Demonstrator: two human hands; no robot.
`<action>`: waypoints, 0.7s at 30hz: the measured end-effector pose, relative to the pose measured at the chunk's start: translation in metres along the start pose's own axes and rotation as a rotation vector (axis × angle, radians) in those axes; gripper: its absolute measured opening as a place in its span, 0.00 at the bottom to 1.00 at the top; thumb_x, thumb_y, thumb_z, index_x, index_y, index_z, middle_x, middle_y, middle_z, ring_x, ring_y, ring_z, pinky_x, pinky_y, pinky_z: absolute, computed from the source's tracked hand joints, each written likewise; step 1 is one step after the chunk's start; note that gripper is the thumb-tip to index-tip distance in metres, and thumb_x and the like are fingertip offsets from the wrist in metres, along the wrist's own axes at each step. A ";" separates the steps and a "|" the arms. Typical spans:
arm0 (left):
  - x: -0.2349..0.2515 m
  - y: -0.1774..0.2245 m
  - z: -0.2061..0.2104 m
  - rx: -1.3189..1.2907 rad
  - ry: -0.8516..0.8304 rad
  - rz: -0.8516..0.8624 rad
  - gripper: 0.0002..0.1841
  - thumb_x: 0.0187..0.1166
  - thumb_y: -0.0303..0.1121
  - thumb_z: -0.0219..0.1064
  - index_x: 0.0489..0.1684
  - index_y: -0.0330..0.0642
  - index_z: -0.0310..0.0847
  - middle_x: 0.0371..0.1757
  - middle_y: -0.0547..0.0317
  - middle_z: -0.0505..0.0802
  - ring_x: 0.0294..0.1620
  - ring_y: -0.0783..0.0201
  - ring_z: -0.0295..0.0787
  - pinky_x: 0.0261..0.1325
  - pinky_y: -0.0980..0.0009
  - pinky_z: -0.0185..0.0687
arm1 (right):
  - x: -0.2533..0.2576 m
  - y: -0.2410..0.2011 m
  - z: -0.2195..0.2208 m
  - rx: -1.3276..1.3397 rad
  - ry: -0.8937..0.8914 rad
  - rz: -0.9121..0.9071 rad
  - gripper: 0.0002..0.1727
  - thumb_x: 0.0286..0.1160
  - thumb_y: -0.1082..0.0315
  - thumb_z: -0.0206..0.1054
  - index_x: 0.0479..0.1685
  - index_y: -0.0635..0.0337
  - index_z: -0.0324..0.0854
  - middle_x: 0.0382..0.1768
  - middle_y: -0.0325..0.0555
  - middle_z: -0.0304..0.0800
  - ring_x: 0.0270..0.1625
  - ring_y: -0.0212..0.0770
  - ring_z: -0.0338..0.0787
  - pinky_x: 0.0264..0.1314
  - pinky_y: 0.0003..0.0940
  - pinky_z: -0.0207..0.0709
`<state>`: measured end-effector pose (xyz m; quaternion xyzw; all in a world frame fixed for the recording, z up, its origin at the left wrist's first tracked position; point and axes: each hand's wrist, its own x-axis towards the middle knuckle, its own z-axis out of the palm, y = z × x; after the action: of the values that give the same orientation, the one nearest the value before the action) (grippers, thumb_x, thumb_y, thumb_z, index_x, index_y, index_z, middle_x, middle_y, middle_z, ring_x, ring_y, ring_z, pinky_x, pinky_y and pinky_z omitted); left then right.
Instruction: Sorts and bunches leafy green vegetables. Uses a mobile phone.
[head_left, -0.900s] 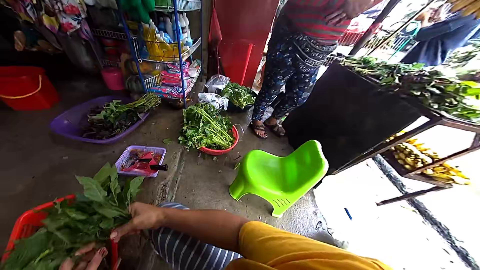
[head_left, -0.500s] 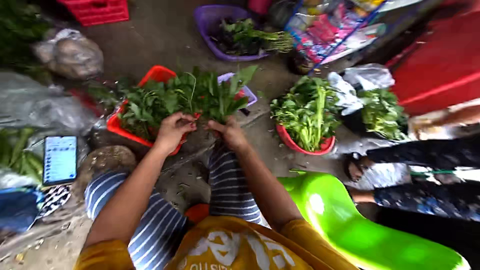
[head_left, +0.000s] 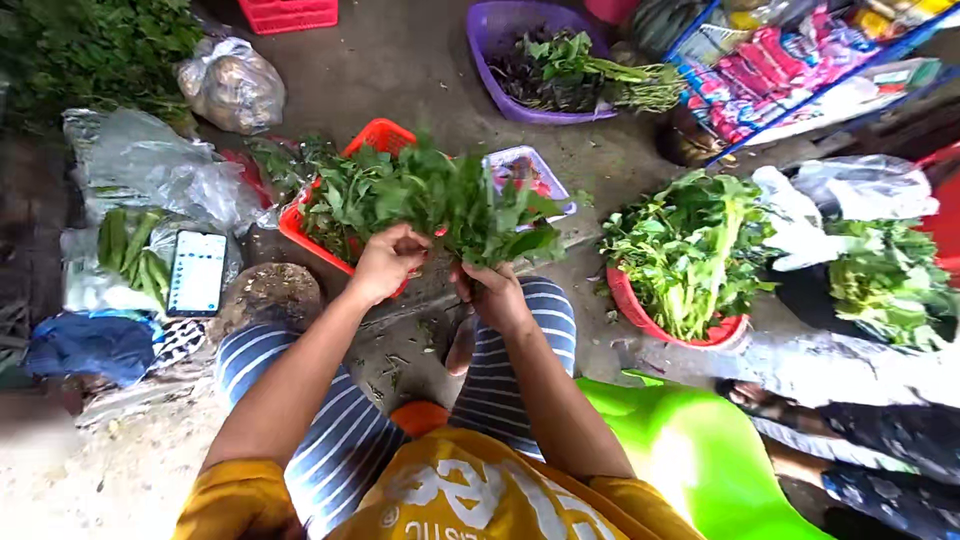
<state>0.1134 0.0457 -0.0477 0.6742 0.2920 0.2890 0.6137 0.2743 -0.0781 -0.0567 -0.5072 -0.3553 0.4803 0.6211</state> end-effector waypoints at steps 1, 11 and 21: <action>-0.002 0.004 0.000 0.123 -0.005 0.024 0.11 0.71 0.17 0.70 0.50 0.29 0.85 0.48 0.51 0.93 0.47 0.66 0.91 0.57 0.66 0.88 | -0.002 0.001 0.002 -0.006 -0.013 0.012 0.12 0.80 0.66 0.53 0.42 0.58 0.84 0.30 0.38 0.89 0.24 0.27 0.80 0.28 0.24 0.76; -0.017 0.015 -0.001 0.590 -0.126 0.162 0.17 0.79 0.21 0.67 0.65 0.27 0.83 0.76 0.35 0.81 0.76 0.46 0.80 0.83 0.56 0.71 | 0.007 -0.002 0.033 -0.160 -0.027 -0.012 0.08 0.80 0.71 0.56 0.46 0.55 0.81 0.28 0.31 0.89 0.25 0.25 0.84 0.33 0.22 0.82; -0.019 -0.001 0.003 0.625 -0.061 0.241 0.10 0.78 0.21 0.67 0.50 0.24 0.88 0.57 0.29 0.91 0.61 0.36 0.90 0.69 0.43 0.81 | 0.004 0.004 0.028 -0.322 0.092 0.096 0.05 0.77 0.71 0.71 0.46 0.61 0.84 0.26 0.34 0.84 0.22 0.26 0.76 0.28 0.26 0.76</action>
<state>0.1030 0.0291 -0.0491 0.8680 0.2659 0.2356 0.3470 0.2483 -0.0655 -0.0543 -0.6380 -0.3741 0.4225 0.5239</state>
